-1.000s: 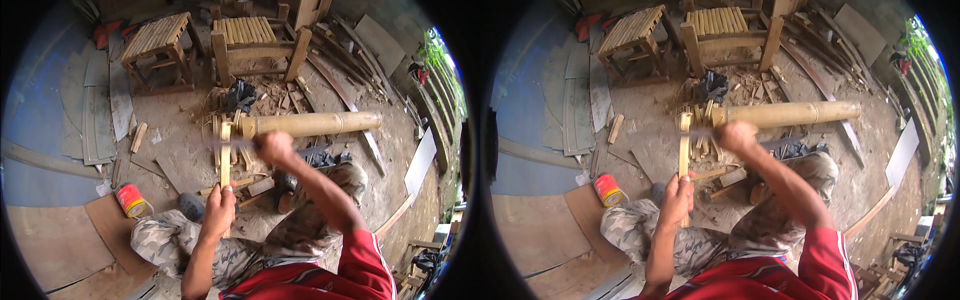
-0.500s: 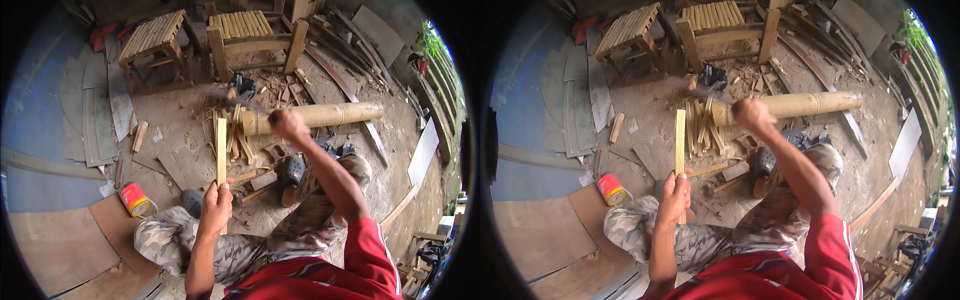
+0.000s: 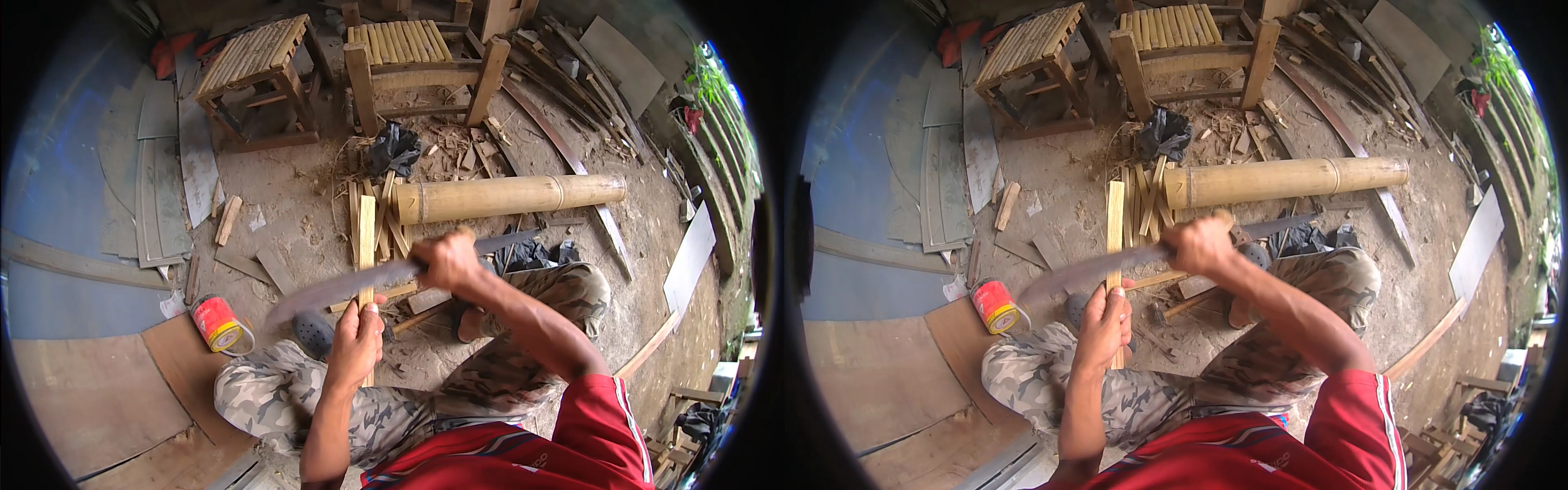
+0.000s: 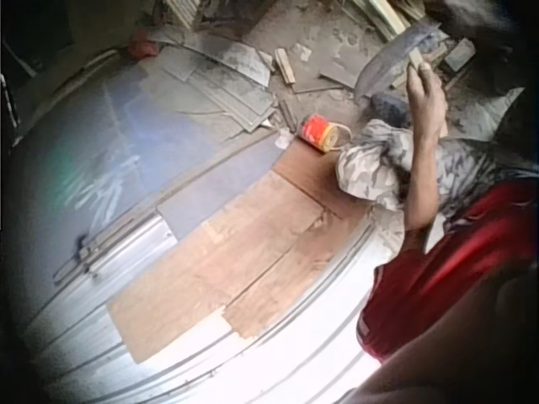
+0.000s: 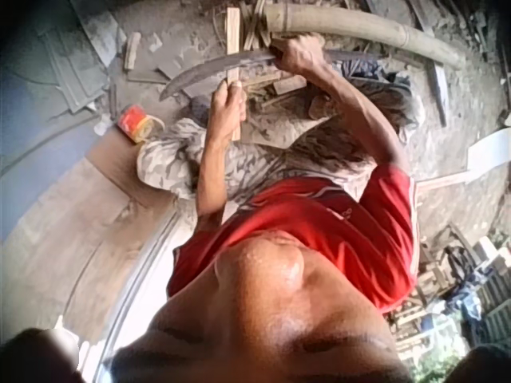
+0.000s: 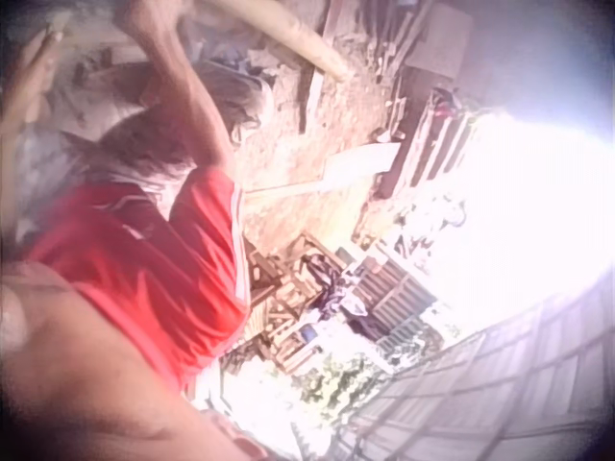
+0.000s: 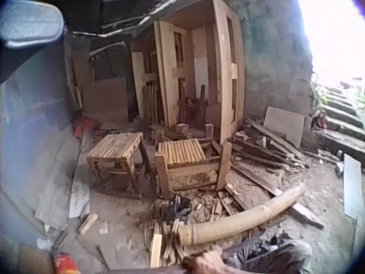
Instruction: The person sits on the floor and uses a machete to shave and shape a thin bamboo strip. They repeatedly strike the strip to remove material, then briefly insert it into a bamboo chair frame to check fit before continuing to shape it.
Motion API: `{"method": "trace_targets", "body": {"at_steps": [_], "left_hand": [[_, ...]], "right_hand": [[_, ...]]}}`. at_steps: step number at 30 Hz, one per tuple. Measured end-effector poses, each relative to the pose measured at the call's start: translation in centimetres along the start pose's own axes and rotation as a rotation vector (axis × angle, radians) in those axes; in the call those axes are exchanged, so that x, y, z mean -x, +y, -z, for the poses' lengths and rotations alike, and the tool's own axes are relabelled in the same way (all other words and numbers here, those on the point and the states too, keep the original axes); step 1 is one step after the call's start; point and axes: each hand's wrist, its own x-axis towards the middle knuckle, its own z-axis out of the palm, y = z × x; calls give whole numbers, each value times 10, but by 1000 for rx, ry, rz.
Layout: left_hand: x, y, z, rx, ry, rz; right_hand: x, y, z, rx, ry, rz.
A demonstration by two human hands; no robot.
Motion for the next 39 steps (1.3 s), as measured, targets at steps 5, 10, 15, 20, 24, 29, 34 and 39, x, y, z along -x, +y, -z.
{"method": "trace_targets", "body": {"at_steps": [5,10,15,20,24,29,34,39], "left_hand": [[1,6,-8,42,-40,23],[-2,12,1,106,-72,37],[-20,9,2,252,-94,49],[-4,7,4,179,-119,57],[-7,4,5,189,-128,72],[3,5,1,162,-150,90],[2,4,3,148,-121,101],[-1,1,1,158,-151,148]], "right_hand": [[-9,21,-4,-54,38,-269],[-13,27,-4,-45,29,-114],[-8,23,-2,-39,110,-82],[-10,16,-2,-19,8,-47],[-9,14,-2,16,5,-38],[-17,35,-7,-87,-45,-206],[7,5,0,24,42,197],[-16,28,8,8,19,-43]]}}
